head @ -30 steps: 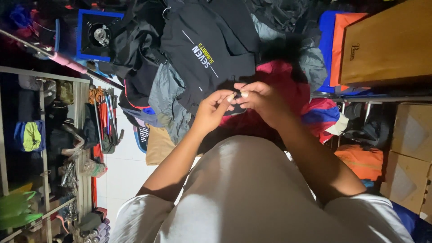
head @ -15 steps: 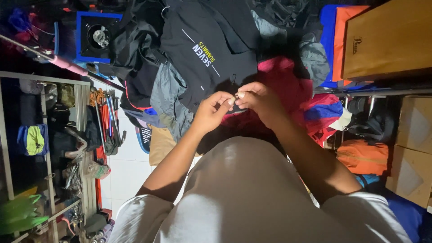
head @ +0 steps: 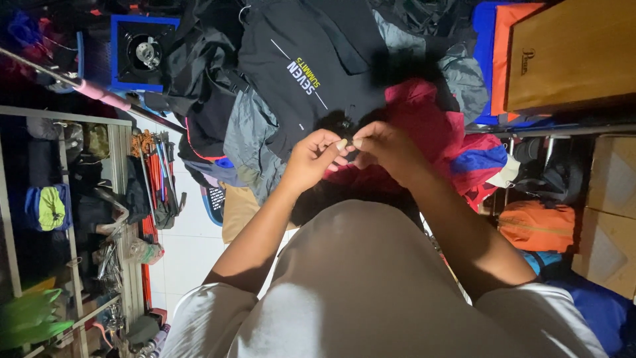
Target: Inspecting and adjusting the straps and buckles of a black outdoor vest among a pile of clothes.
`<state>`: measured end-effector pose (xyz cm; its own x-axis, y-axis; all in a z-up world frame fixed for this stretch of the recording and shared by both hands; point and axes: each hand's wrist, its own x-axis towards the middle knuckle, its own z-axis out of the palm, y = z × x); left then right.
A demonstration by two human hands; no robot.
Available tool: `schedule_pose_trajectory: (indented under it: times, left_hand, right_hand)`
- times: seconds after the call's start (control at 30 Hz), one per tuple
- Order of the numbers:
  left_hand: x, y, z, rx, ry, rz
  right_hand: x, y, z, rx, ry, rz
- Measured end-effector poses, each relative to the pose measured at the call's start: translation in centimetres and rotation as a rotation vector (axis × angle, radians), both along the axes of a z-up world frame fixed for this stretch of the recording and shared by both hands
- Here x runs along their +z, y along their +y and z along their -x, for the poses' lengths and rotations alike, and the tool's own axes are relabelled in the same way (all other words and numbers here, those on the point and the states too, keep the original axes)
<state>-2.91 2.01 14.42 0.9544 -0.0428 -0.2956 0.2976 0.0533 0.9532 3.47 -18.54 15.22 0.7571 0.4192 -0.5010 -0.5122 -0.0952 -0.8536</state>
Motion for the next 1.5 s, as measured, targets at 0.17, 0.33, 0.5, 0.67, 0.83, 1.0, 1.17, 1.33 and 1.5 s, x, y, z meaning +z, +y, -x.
schedule_pose_trajectory:
  times: [0.17,0.33,0.5,0.67,0.83,1.0,1.17,1.33,1.5]
  left_hand:
    - [-0.8,0.5,0.2,0.018,0.016,0.020]
    - [-1.0,0.3,0.2,0.028,0.029,0.018]
    - [-1.2,-0.4,0.1,0.021,0.010,-0.009]
    - [0.6,-1.3,0.2,-0.018,-0.044,-0.114]
    - [-0.4,-2.5,-0.1,-0.017,-0.136,-0.250]
    - [-0.2,-3.8,-0.6,-0.007,-0.184,-0.333]
    - [-0.8,-5.4,-0.9,0.008,-0.187,-0.406]
    - [-0.5,-6.9,-1.4,0.079,-0.181,-0.404]
    - [-0.9,-8.4,-1.9,0.164,-0.175,-0.403]
  right_hand:
    - [-0.8,-0.5,-0.4,-0.022,0.137,-0.080]
    - [-0.1,-0.3,-0.2,-0.037,0.195,-0.125]
    - [-0.2,-0.7,-0.2,-0.025,0.162,-0.048]
    - [0.1,-1.1,-0.3,0.038,0.043,0.121]
    - [0.6,-2.1,-0.8,0.093,0.017,0.192]
    - [1.3,-2.9,-1.8,0.082,0.184,0.111]
    - [0.1,-4.4,-3.1,0.130,0.226,0.087]
    - [-0.2,-5.2,-4.4,0.079,0.196,0.064]
    - [-0.8,-5.9,-5.9,0.066,0.212,-0.007]
